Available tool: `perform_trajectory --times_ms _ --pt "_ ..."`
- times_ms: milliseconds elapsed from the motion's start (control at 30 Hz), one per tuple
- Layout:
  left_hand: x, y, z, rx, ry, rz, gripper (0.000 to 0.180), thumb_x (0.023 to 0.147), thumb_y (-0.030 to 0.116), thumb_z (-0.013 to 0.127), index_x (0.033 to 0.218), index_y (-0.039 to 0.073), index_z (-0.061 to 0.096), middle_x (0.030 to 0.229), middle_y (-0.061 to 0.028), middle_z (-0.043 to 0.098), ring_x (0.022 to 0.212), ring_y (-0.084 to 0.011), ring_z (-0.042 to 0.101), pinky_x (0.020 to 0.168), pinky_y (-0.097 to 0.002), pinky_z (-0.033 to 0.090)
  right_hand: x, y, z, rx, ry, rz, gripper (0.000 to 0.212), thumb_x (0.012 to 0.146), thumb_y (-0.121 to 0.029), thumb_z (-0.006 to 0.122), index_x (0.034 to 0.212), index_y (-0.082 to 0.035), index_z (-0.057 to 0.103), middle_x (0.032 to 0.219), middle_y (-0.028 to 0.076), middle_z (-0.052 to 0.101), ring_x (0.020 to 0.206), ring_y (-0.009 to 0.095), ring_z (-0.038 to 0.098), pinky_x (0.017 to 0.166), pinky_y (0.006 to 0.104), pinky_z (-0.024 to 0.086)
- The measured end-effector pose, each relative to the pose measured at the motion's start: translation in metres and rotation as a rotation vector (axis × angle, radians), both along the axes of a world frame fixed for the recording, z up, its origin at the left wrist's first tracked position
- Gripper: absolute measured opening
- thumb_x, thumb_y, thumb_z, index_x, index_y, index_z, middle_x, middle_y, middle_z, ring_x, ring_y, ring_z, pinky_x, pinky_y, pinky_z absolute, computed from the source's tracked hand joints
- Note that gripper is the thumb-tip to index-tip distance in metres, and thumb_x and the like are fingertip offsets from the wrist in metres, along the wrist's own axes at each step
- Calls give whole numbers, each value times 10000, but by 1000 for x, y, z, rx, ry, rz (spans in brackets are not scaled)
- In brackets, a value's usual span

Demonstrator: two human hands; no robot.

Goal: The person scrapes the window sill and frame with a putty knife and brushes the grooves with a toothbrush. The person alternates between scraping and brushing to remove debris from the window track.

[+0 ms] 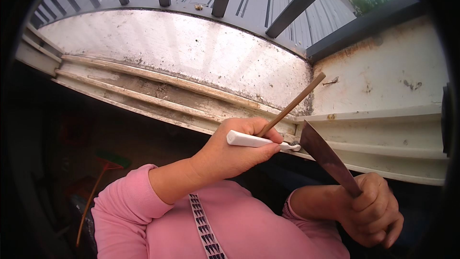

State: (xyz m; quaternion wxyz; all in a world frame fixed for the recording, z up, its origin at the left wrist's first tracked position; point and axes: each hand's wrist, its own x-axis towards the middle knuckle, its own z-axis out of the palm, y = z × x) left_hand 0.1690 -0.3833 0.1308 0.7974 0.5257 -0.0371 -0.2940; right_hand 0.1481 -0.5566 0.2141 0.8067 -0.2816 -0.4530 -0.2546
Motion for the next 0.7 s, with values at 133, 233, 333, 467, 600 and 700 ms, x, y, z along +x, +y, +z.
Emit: perform_trajectory --times_ms 133,233,333,467,600,700 --pt "2 -13 1 99 -22 21 136 803 63 630 924 2 635 751 0 603 652 -29 518 559 -165 406 5 1 -6 16 -37 73 133 687 -5 573 765 -104 616 464 -56 445 319 32 316 351 202 172" --pt "0 -9 -4 162 -120 8 134 794 63 630 911 -1 633 770 -20 623 630 -28 512 544 -165 400 4 1 -3 -53 -24 -24 132 686 -4 585 769 -102 617 467 -51 448 318 36 315 349 201 178" --pt "-3 9 -11 243 -317 79 135 793 55 625 911 -11 631 798 -52 646 656 -48 559 573 -174 433 2 -8 -2 -261 -35 -81 134 798 -85 574 925 -118 602 518 -36 433 364 56 340 392 216 233" --pt "3 50 2 249 -21 139 115 808 26 596 891 -51 613 842 -137 652 782 -187 645 723 -256 516 -7 -15 -13 -278 -38 -176 143 860 -120 552 986 -159 607 543 -35 424 392 54 357 421 219 227" --pt "-2 26 6 164 -24 180 108 814 49 592 873 -39 611 821 -121 657 772 -161 643 717 -251 500 4 -7 -10 -251 -20 -7 117 808 -91 569 913 -124 610 543 -28 488 382 65 397 384 233 264" --pt "1 2 -2 240 -22 130 111 805 72 590 857 -23 614 776 -91 665 741 -117 627 662 -202 458 8 10 -10 -134 13 52 122 697 -13 601 783 -99 610 482 -35 455 321 44 323 349 199 201"
